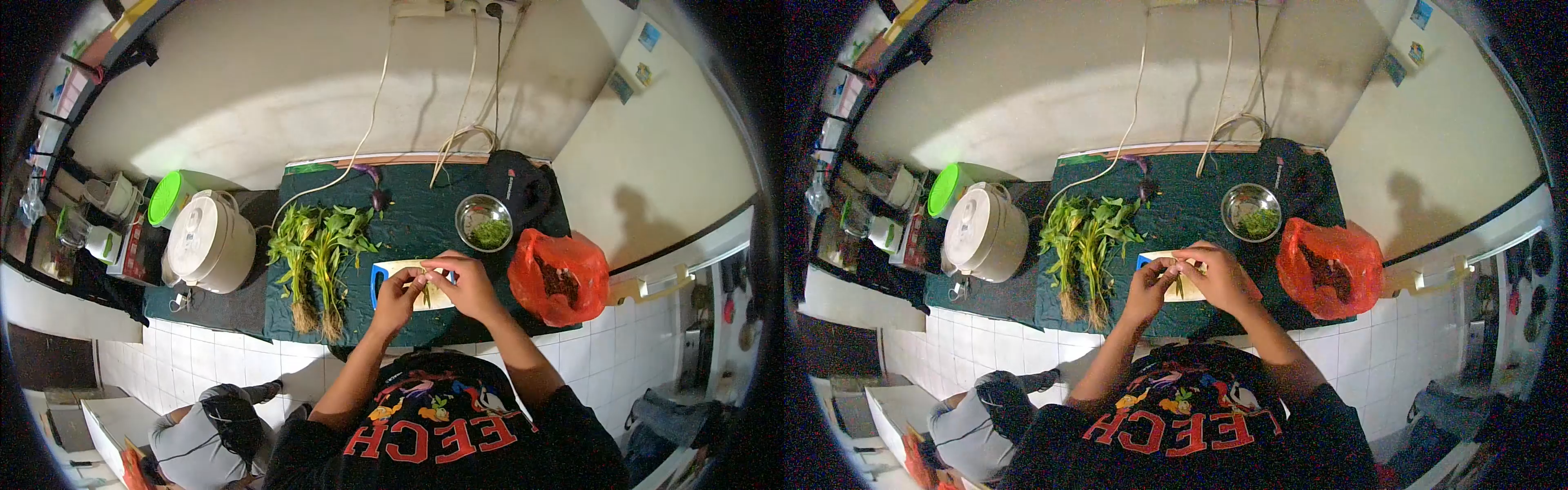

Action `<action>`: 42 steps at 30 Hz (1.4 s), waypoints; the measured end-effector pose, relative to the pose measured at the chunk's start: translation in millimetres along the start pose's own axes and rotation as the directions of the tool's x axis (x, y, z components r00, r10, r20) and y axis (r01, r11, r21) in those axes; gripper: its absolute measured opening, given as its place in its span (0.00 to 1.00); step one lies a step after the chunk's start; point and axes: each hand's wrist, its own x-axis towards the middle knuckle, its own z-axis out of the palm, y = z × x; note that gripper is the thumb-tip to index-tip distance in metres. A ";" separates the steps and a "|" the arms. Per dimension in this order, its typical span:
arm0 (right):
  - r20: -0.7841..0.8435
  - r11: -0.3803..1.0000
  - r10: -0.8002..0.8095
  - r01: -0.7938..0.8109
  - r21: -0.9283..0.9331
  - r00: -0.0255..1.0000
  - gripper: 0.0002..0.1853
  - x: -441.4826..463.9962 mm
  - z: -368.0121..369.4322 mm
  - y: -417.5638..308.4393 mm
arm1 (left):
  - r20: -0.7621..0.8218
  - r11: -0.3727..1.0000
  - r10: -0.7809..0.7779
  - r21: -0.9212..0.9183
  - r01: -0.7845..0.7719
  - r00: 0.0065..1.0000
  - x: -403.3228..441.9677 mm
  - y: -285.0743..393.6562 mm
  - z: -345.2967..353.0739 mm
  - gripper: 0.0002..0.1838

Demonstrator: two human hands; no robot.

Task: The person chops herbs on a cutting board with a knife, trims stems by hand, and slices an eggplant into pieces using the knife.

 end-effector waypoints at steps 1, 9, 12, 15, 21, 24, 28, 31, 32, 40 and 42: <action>0.084 1.000 -0.015 0.016 -0.013 0.996 0.10 3.0 -4.1 2.7 | 0.006 1.000 0.001 0.003 -0.001 1.000 0.0 0.8 0.2 0.10; 0.223 0.992 0.110 -0.093 -0.084 0.969 0.08 8.2 -13.0 -8.8 | 0.009 0.996 0.059 0.069 -0.059 0.998 -6.2 23.5 0.7 0.11; 0.186 0.993 -0.001 0.023 -0.116 0.983 0.07 3.9 -10.9 -11.3 | 0.023 0.997 0.058 0.043 -0.059 0.998 -4.4 20.7 -2.0 0.11; 0.148 0.993 0.032 -0.014 -0.116 0.988 0.07 0.6 -8.4 -11.7 | 0.042 0.996 0.075 0.048 -0.077 0.996 -4.2 22.5 -4.4 0.11; 0.067 0.992 -0.003 0.012 -0.128 0.998 0.06 -4.7 -5.3 -6.1 | 0.101 0.990 0.053 0.123 -0.066 0.993 -2.7 33.7 -9.9 0.12; 0.040 0.992 -0.008 0.014 -0.129 0.999 0.07 -5.8 -6.6 -10.2 | 0.148 0.992 0.001 0.122 -0.019 0.989 -0.9 35.4 -12.0 0.12; 0.057 0.991 0.019 -0.011 -0.132 0.998 0.06 -7.3 -11.4 -16.8 | 0.209 0.998 0.011 0.065 -0.025 0.978 2.9 34.5 -16.0 0.11; 0.090 0.993 -0.038 0.048 -0.111 0.995 0.09 -5.6 -16.5 -14.5 | 0.217 0.999 -0.037 -0.002 0.039 0.975 2.9 36.9 -19.0 0.11; 0.106 0.990 -0.097 0.107 -0.089 0.990 0.11 -4.1 -19.1 -13.3 | 0.237 0.999 -0.029 -0.016 0.034 0.971 3.6 36.1 -20.4 0.11; 0.386 0.966 -0.143 0.214 -0.148 0.911 0.12 6.3 -37.0 -3.1 | 0.312 0.997 -0.077 0.045 0.066 0.947 2.2 37.9 -23.7 0.11; 0.411 0.962 -0.157 0.234 -0.144 0.898 0.11 9.6 -36.6 0.6 | 0.314 0.998 -0.065 0.037 0.057 0.947 0.6 37.0 -23.8 0.12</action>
